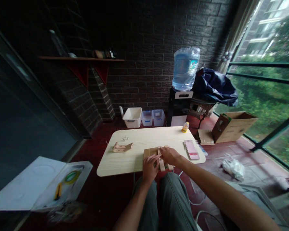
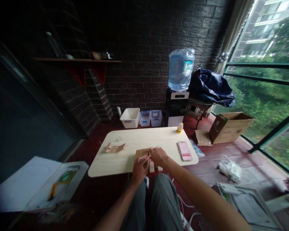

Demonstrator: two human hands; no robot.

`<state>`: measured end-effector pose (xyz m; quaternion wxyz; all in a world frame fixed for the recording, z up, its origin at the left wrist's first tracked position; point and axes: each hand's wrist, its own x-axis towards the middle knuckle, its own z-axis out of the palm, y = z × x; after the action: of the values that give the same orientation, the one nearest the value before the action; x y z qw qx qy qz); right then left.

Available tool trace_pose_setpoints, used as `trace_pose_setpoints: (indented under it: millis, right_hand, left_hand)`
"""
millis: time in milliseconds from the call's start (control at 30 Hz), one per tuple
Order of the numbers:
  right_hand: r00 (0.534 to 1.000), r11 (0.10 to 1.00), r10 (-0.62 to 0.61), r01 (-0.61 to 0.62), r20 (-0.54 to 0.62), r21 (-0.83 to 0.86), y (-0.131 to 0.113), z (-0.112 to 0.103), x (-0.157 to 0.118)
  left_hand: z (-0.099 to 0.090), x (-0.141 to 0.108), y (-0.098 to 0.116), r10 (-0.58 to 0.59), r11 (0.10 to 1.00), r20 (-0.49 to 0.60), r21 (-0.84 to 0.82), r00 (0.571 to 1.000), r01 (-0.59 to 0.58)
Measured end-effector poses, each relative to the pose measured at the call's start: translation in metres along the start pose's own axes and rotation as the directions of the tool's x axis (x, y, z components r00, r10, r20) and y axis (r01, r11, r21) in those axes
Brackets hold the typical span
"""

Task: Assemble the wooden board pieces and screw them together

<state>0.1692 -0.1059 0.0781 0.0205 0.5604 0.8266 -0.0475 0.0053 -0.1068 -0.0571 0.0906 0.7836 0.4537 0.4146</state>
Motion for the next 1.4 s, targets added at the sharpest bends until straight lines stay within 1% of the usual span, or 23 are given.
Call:
trace_pose_setpoints:
  millis: [67, 133, 233, 300, 367, 433, 533, 600, 667, 733, 767, 933, 1033, 1100, 1167, 1233, 1267, 1400]
  right_hand:
    - [1.0, 1.0, 0.004, -0.004, -0.011, -0.007, -0.002, 0.0, 0.001]
    - [1.0, 1.0, -0.027, 0.027, -0.01, -0.013, -0.004, -0.004, 0.0]
    - [0.996, 0.995, -0.081, 0.083, 0.047, -0.046, -0.006, -0.015, -0.001]
    - [0.992, 0.992, -0.095, 0.101, 0.083, -0.078, -0.006, -0.021, -0.002]
    - [0.99, 0.989, -0.102, 0.111, 0.093, -0.101, -0.005, -0.025, -0.002]
    - [0.99, 0.986, -0.118, 0.126, 0.077, -0.112, -0.005, -0.024, -0.001]
    - [0.987, 0.983, -0.154, 0.157, 0.043, -0.094, -0.005, -0.017, 0.001]
    - [0.993, 0.99, -0.119, 0.12, 0.019, -0.075, -0.006, -0.012, 0.003]
    - [0.999, 0.997, -0.034, 0.034, 0.007, -0.063, -0.007, -0.008, 0.004]
    - [0.999, 0.998, 0.034, -0.034, 0.012, -0.058, -0.01, -0.007, 0.005]
    - [0.999, 0.997, 0.046, -0.045, 0.017, -0.057, -0.011, -0.008, 0.005]
    - [1.0, 0.999, -0.003, 0.004, 0.02, -0.051, -0.014, -0.02, 0.0]
    - [0.998, 0.996, -0.041, 0.045, 0.049, -0.081, -0.013, -0.023, -0.003]
    - [0.996, 0.989, -0.072, 0.077, 0.047, -0.127, -0.012, -0.021, -0.003]
    - [0.994, 0.981, -0.105, 0.107, 0.018, -0.162, -0.013, -0.016, -0.002]
    - [0.994, 0.982, -0.105, 0.103, -0.007, -0.159, -0.014, -0.011, 0.001]
    - [0.997, 0.986, -0.081, 0.078, -0.01, -0.147, -0.016, -0.009, 0.003]
    - [0.996, 0.989, 0.088, -0.087, -0.001, -0.118, -0.021, -0.007, 0.009]
  left_hand:
    - [0.0, 0.0, 0.0, -0.001, 1.0, -0.005, -0.003, 1.0, 0.001]
    - [-0.001, -0.001, -0.001, 0.011, 1.0, -0.003, -0.015, 1.0, -0.011]
    - [-0.003, -0.003, -0.002, 0.027, 0.999, 0.009, -0.021, 1.0, -0.027]
    - [-0.004, -0.004, -0.002, 0.031, 0.999, 0.017, -0.014, 0.999, -0.03]
    - [-0.004, -0.005, -0.003, 0.034, 0.999, 0.02, -0.009, 0.999, -0.034]
    - [-0.003, -0.005, -0.004, 0.034, 0.999, 0.013, -0.006, 0.999, -0.034]
    - [0.001, -0.004, -0.006, 0.028, 1.0, -0.018, 0.002, 0.999, -0.028]
    - [0.004, -0.004, -0.008, 0.029, 1.0, -0.032, 0.003, 0.999, -0.029]
    - [0.005, -0.003, -0.008, 0.031, 1.0, -0.031, 0.0, 0.999, -0.031]
    - [0.005, -0.003, -0.009, 0.029, 1.0, -0.025, -0.003, 0.999, -0.029]
    - [0.005, -0.003, -0.009, 0.026, 1.0, -0.023, -0.003, 0.999, -0.026]
    - [0.003, -0.004, -0.009, 0.038, 0.999, -0.016, 0.0, 0.999, -0.038]
    - [0.002, -0.005, -0.008, 0.047, 0.999, -0.003, 0.004, 0.999, -0.047]
    - [0.002, -0.005, -0.006, 0.042, 0.999, -0.006, 0.01, 0.999, -0.041]
    - [0.001, -0.004, -0.005, 0.033, 0.999, -0.022, 0.015, 0.999, -0.033]
    - [0.001, -0.003, -0.004, 0.034, 0.999, -0.032, 0.013, 0.999, -0.033]
    - [0.001, -0.002, -0.004, 0.036, 0.999, -0.032, 0.011, 0.999, -0.035]
    - [0.002, -0.001, -0.004, 0.016, 1.0, -0.021, 0.011, 1.0, -0.016]
